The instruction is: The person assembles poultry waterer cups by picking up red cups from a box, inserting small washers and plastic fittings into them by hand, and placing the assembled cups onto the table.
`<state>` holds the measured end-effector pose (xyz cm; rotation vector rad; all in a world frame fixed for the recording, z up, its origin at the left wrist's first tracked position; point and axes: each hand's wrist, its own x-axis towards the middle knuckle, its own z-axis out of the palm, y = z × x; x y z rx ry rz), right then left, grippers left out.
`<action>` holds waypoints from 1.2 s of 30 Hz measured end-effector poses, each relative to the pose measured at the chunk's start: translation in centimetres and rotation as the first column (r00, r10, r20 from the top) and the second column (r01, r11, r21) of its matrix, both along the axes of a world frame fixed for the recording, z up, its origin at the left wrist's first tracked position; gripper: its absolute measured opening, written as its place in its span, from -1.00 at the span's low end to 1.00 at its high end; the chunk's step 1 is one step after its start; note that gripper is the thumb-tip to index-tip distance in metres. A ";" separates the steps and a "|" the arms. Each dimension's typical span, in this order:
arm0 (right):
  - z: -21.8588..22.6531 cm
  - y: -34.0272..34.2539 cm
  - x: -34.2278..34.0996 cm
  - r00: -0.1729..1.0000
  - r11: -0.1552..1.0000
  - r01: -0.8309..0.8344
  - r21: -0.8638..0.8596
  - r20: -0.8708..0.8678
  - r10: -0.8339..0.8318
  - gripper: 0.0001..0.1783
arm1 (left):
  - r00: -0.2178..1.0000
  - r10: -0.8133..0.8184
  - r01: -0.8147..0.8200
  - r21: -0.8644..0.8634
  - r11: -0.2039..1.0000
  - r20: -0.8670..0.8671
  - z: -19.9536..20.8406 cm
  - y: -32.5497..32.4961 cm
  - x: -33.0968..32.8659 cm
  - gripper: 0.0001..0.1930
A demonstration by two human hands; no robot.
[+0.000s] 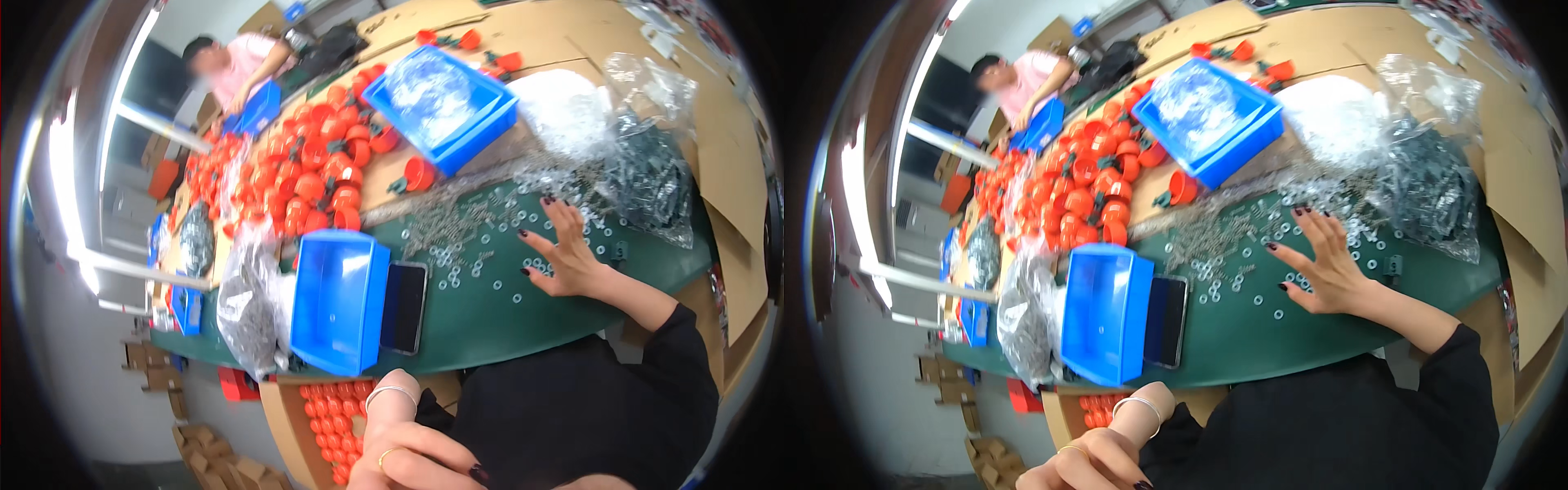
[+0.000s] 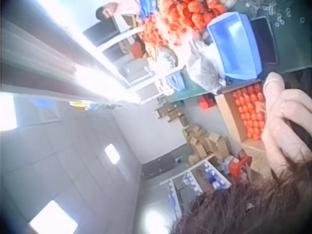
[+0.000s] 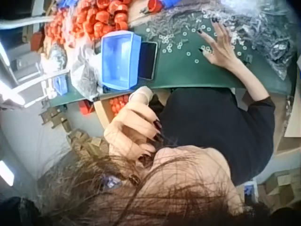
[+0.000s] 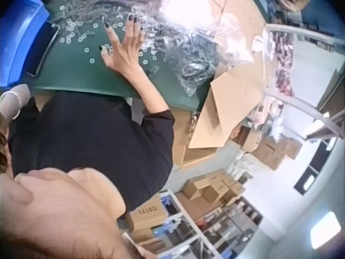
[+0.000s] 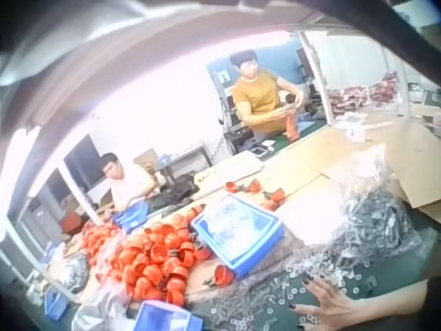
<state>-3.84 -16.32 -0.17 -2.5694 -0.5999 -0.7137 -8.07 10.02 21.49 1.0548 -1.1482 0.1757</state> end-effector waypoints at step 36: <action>1.9 -1.1 1.3 0.985 0.995 0.095 0.037 -0.148 -0.089 -0.55 | -0.304 0.950 -0.567 0.788 -0.241 0.072 -20.0 28.4 -13.1 -0.34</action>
